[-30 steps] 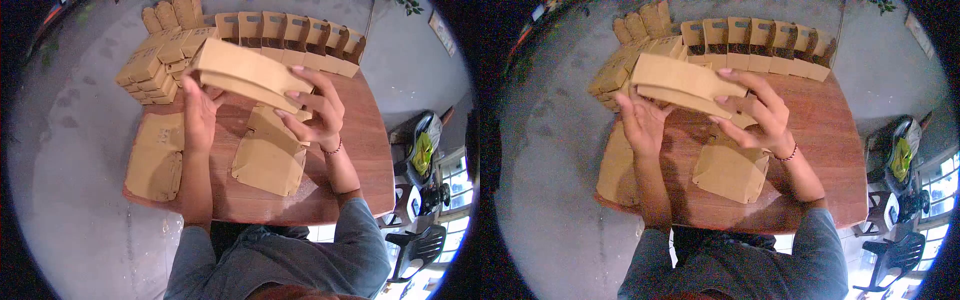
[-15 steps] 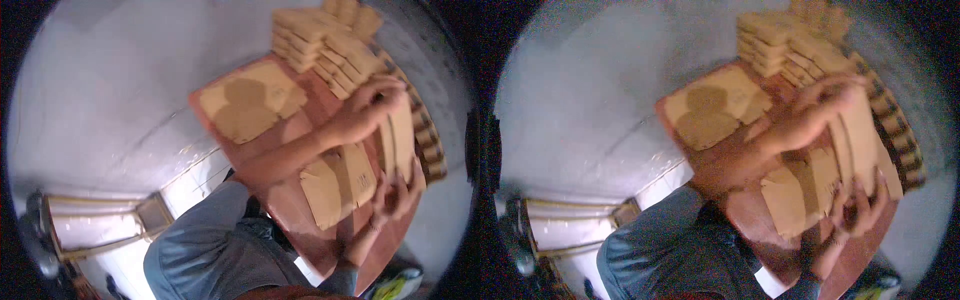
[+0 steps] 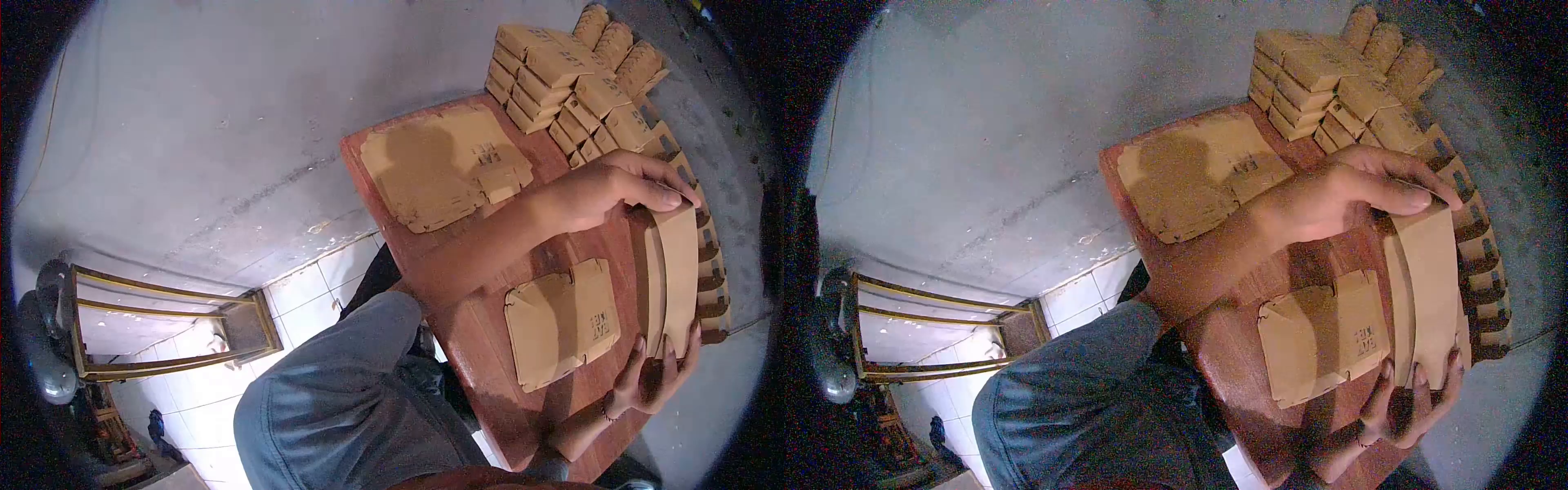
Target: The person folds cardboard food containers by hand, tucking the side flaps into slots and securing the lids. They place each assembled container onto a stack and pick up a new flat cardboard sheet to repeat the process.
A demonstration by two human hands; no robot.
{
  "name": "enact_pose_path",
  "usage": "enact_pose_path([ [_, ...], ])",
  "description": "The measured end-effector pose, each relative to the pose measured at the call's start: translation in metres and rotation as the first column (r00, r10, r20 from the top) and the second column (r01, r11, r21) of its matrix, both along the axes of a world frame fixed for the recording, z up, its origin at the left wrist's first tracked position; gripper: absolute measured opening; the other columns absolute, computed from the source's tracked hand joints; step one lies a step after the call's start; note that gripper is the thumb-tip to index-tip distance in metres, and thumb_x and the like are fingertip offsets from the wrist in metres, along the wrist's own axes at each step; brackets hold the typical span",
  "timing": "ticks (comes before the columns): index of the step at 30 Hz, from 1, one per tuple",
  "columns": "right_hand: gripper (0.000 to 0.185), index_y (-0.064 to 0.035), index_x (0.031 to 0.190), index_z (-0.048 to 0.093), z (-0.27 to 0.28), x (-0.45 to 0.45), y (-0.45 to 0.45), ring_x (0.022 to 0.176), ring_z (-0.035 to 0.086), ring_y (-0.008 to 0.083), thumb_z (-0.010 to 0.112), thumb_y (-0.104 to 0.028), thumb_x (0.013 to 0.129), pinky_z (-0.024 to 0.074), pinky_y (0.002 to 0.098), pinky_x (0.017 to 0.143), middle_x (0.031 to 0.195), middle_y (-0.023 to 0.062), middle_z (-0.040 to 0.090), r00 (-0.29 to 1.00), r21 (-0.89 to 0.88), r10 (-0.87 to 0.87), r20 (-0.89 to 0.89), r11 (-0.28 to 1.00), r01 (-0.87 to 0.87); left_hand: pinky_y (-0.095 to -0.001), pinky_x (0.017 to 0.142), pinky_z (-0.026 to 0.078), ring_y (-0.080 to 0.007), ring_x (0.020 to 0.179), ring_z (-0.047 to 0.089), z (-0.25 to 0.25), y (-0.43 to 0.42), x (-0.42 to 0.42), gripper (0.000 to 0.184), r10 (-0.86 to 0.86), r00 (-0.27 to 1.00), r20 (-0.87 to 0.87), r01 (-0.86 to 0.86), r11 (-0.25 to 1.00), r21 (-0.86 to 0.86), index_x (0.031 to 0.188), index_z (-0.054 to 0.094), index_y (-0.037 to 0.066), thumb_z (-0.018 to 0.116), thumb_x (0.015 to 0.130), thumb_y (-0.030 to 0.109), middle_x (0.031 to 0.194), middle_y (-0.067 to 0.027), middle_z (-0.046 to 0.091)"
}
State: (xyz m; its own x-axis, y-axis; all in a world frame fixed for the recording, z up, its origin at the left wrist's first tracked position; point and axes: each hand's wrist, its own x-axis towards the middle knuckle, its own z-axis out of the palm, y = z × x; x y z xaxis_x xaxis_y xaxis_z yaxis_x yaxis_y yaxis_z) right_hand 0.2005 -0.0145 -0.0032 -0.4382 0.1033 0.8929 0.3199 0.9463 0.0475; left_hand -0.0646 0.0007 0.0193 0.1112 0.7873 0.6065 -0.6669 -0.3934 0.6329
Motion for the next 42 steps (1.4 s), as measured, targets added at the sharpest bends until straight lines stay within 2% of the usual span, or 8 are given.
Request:
enact_pose_path([
  [9,0.033,0.0004,0.113,0.06,0.01,-0.002,-0.007,0.121,0.051,0.05,0.072,-0.001,0.083,0.043,0.0607,0.1,0.134,0.0327,0.047,0.989,0.106,0.09,0.115,0.989,-0.102,-0.034,0.099,0.046,-0.0236,0.11,0.062,-0.003,0.002,-0.011,0.034,-0.169,0.98,0.109,0.17,0.985,-0.007,0.117,0.06,-0.009,0.052,0.089,0.008,0.117,-0.0161,0.066],
  [13,0.034,-0.0026,0.113,0.061,0.006,0.008,-0.012,0.12,0.052,0.0497,0.074,-0.002,0.081,0.0418,0.061,0.101,0.134,0.0323,0.047,0.997,-0.062,0.053,0.059,0.997,-0.049,-0.0345,0.101,0.045,-0.024,0.113,0.061,-0.002,-0.003,-0.014,0.032,-0.183,0.977,0.114,0.191,0.98,-0.063,0.116,0.059,-0.009,0.051,0.088,0.004,0.121,-0.0171,0.064],
  [22,0.034,-0.0074,0.113,0.063,0.01,0.016,-0.023,0.125,0.048,0.0488,0.075,-0.012,0.082,0.039,0.0615,0.104,0.135,0.032,0.048,0.987,-0.149,0.142,-0.069,0.977,-0.151,-0.0382,0.103,0.044,-0.0286,0.118,0.059,-0.002,-0.008,-0.013,0.034,0.041,0.998,0.044,-0.046,0.992,0.117,0.113,0.059,-0.005,0.062,0.079,-0.008,0.121,-0.0181,0.062],
  [28,0.033,-0.0051,0.116,0.062,0.018,0.022,-0.015,0.127,0.046,0.0486,0.07,-0.008,0.084,0.0374,0.0622,0.104,0.136,0.0337,0.046,0.992,-0.157,0.123,-0.043,0.979,-0.128,-0.034,0.103,0.044,-0.0245,0.117,0.059,0.001,-0.008,-0.007,0.037,0.025,1.0,-0.018,-0.023,0.996,0.085,0.121,0.058,-0.005,0.062,0.084,-0.005,0.119,-0.0161,0.064],
  [33,0.033,-0.0022,0.115,0.062,0.018,0.012,-0.022,0.126,0.047,0.0488,0.069,-0.002,0.083,0.0386,0.0607,0.104,0.136,0.0334,0.046,0.999,-0.121,0.031,-0.03,0.992,-0.035,-0.0321,0.104,0.041,-0.0199,0.117,0.057,0.009,-0.021,0.002,0.045,0.417,0.867,-0.272,-0.37,0.905,0.21,0.132,0.053,-0.007,0.06,0.092,0.013,0.125,-0.014,0.063],
  [37,0.033,0.0004,0.112,0.062,0.012,-0.002,-0.028,0.124,0.049,0.0485,0.071,0.001,0.08,0.0401,0.0587,0.104,0.134,0.0333,0.047,0.994,-0.142,-0.025,-0.109,0.99,0.009,-0.029,0.099,0.045,-0.0208,0.117,0.059,0.009,-0.034,0.006,0.041,0.194,0.963,-0.19,-0.171,0.977,0.128,0.126,0.059,-0.006,0.059,0.097,0.023,0.126,-0.0151,0.064],
  [39,0.033,0.0007,0.107,0.062,0.016,0.005,-0.023,0.12,0.053,0.0484,0.074,0.001,0.077,0.0426,0.058,0.102,0.131,0.0329,0.049,0.997,-0.088,-0.069,0.024,0.994,0.071,-0.0289,0.102,0.042,-0.0196,0.121,0.056,0.01,-0.033,0.015,0.044,0.468,0.835,-0.29,-0.417,0.882,0.221,0.13,0.056,-0.006,0.054,0.1,0.026,0.128,-0.0158,0.062],
  [42,0.033,-0.002,0.101,0.062,0.01,-0.02,-0.023,0.115,0.057,0.0468,0.078,-0.001,0.072,0.0467,0.0571,0.099,0.127,0.0293,0.054,0.993,-0.045,-0.098,-0.06,0.994,0.095,-0.0287,0.104,0.04,-0.0177,0.122,0.054,0.006,-0.02,0.026,0.046,0.47,0.857,-0.211,-0.45,0.882,0.14,0.132,0.054,-0.006,0.05,0.102,0.028,0.13,-0.0148,0.061],
])
